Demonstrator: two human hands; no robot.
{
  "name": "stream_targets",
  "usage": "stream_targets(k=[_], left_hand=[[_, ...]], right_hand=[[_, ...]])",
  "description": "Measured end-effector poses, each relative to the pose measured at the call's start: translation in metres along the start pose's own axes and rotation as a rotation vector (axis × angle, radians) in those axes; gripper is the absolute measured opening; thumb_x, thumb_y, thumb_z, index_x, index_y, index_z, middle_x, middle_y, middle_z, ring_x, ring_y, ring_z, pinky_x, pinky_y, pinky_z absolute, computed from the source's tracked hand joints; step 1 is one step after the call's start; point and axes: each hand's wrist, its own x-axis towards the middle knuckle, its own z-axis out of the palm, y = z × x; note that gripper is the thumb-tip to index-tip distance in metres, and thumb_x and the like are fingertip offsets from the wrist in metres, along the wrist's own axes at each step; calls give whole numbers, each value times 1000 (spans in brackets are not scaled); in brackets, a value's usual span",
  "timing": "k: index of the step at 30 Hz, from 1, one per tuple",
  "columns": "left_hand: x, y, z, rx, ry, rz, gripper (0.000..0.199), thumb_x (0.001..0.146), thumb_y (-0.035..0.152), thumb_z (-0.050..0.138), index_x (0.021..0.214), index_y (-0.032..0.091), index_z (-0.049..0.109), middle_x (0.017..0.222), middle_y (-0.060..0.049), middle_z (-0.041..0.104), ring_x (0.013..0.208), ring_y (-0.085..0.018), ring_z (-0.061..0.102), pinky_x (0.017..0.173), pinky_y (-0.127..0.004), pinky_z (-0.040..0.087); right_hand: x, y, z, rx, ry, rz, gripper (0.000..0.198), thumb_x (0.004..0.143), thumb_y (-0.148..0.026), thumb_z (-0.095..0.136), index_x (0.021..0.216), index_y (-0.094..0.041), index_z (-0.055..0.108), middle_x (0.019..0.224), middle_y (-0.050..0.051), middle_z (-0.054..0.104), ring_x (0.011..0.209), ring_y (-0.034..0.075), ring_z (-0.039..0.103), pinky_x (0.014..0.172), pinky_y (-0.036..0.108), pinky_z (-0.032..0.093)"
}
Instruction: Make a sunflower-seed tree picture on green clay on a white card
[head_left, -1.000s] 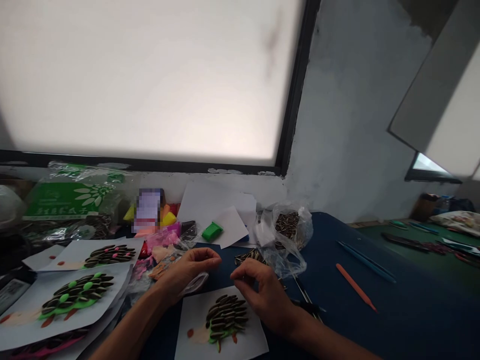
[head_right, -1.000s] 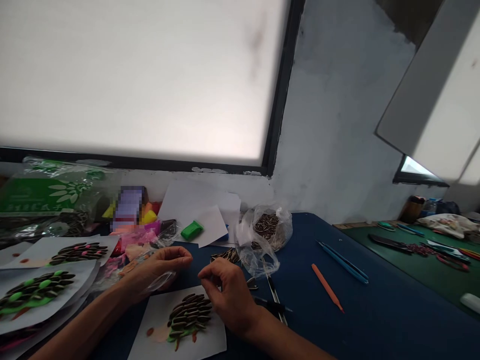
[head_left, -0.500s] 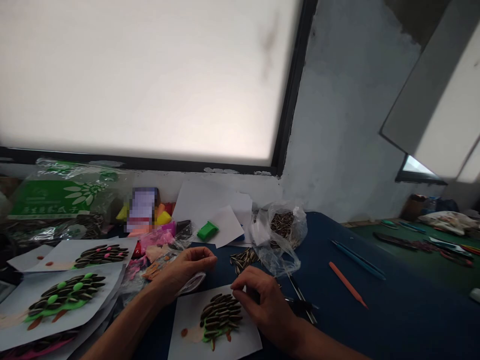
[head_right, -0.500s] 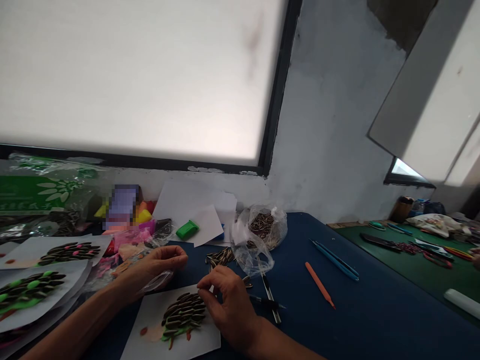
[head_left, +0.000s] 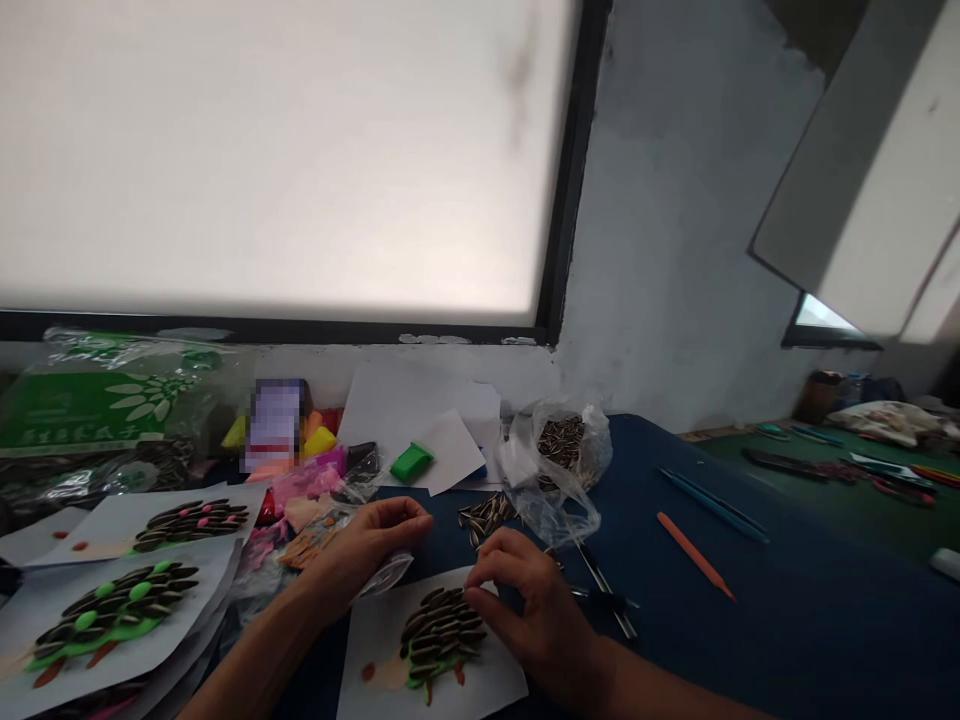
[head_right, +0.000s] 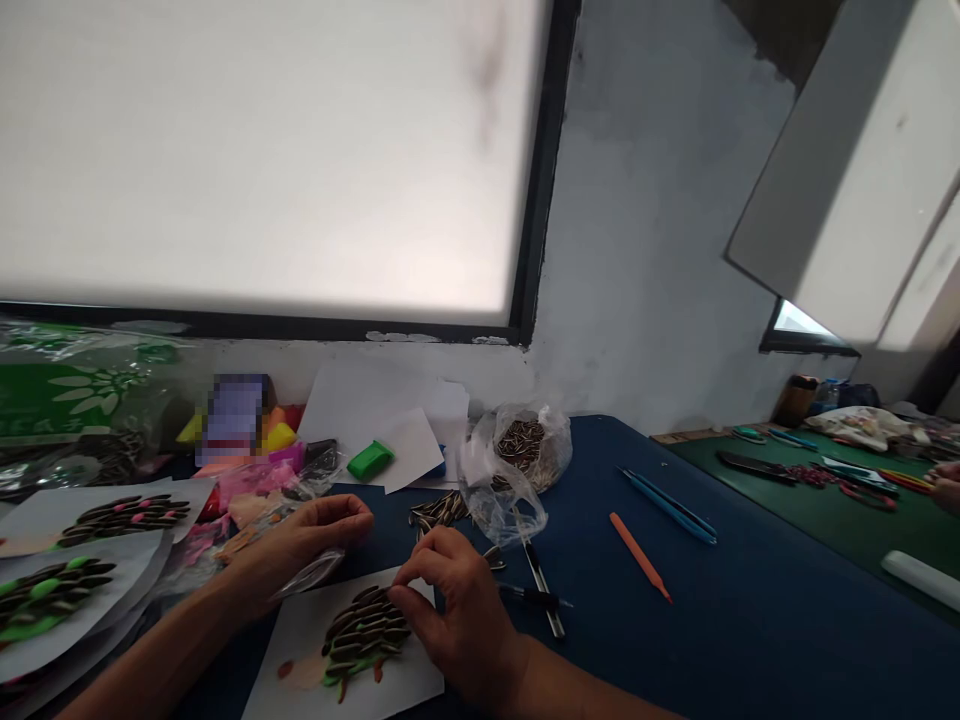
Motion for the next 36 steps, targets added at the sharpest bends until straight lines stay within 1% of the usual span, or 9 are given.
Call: stream_targets(k=[3,7,10,16,18,22,27,32,36], left_hand=[[0,0,0,2,10,-3,46,55,56,85,70,18,63,64,5,54,60,-11,39,57,-24,30],[-1,0,-1,24,34,-5,38,53,45,87,75,19,69,72,3,61,67,-13,47,63,-24,36],[-1,1,-2,18,14,-4,33,53,37,87,77,21,71,74,3,62,70,-14,50,67,-25,38],[-1,3,-2,-12,-7,-13,31,56,40,86,71,19,68,69,4,59,66,-12,47,65,-24,36],[-1,4,-2,-4,-11,-16,31,57,41,85,71,19,67,68,5,59,66,-12,46,64,-24,35],[-1,6,0,12,15,-20,30,56,38,85,72,20,67,70,5,59,69,-13,47,65,-25,35],[-1,6,1,31,28,-3,28,54,31,83,73,19,66,72,4,59,69,-13,48,66,-25,36],[0,5,0,38,7,3,31,53,35,85,71,19,65,70,4,59,66,-13,48,63,-24,36],[0,4,0,14,25,-4,39,57,50,84,67,18,64,65,4,56,61,-11,46,57,-23,34]], right_hand=[[0,-1,-1,23,-8,9,9,90,-17,60,82,-19,65,85,4,60,81,17,59,72,28,47],[0,-3,-1,52,-10,39,9,88,-12,57,87,-19,63,80,2,62,71,15,58,67,26,46],[0,-4,-1,48,-20,71,12,85,-8,58,86,-19,62,79,1,61,68,14,57,66,26,46],[1,-3,-2,3,-84,79,10,86,-12,62,81,-20,67,95,6,61,91,20,60,80,32,49],[0,-2,-1,-11,-92,81,11,86,-12,62,83,-20,69,98,7,60,94,21,60,81,33,49],[-1,2,1,-6,-102,52,13,86,-11,61,86,-20,70,96,7,60,91,21,61,80,33,49],[0,4,2,4,-58,-4,13,89,-11,56,85,-20,65,84,4,62,80,18,60,73,30,47],[-1,3,2,-2,-35,-18,13,86,-8,56,85,-20,62,82,3,63,76,17,59,70,28,47],[-1,2,1,-27,-71,3,12,87,-10,57,84,-21,62,87,5,63,82,19,60,74,30,49]])
